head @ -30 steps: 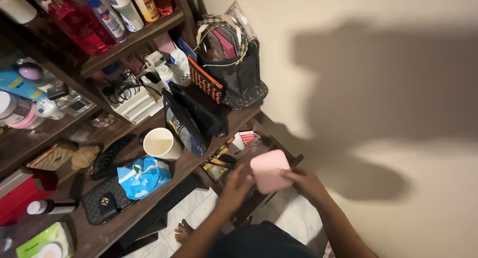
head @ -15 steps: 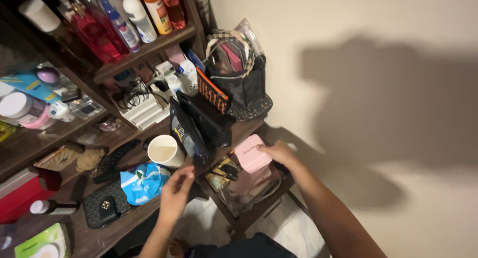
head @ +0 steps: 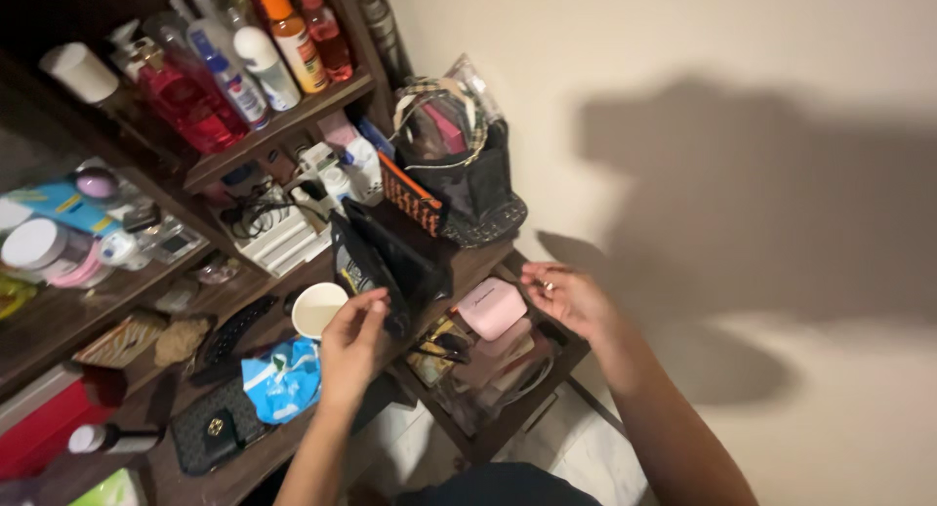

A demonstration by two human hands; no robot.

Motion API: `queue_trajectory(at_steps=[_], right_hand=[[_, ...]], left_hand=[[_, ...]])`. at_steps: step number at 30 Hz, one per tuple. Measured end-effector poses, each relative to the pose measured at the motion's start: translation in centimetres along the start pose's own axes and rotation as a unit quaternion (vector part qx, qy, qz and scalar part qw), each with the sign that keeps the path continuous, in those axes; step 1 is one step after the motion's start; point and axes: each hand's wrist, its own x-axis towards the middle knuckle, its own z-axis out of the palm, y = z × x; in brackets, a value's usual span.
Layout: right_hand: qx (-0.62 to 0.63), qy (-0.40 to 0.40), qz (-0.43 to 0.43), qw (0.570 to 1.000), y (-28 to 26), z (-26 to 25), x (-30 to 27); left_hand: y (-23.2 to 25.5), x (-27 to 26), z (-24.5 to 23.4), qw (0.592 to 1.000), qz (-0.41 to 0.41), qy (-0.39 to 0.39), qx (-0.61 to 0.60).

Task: The person organizes items on a cluttered vanity table. They open a pink jewelry box, pick up and examine several gold-colored rings, and place them back into the box. They also handle a small black pouch, a white paper, and a small bottle, moving them around the surface.

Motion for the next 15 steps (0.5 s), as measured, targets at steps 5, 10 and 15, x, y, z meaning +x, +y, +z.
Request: queue_trajectory(at_steps=[5, 10, 15], right_hand=[[-0.003, 0.066, -0.024, 0.998, -4.5, 7.8, -6.3], [0.121, 0.074, -0.012, 0.990, -5.1, 11.4, -8.9], [0.091, 0.060, -0.039, 0.993, -4.9, 14.0, -10.1]], left_hand=[[1.9, 1.6, 3.2, 0.997, 0.031, -0.064, -0.028], [3.8, 2.1, 4.2, 0.994, 0.036, -0.098, -0.035], [4.3, 2.5, 3.3, 0.993, 0.042, -0.107, -0.030]])
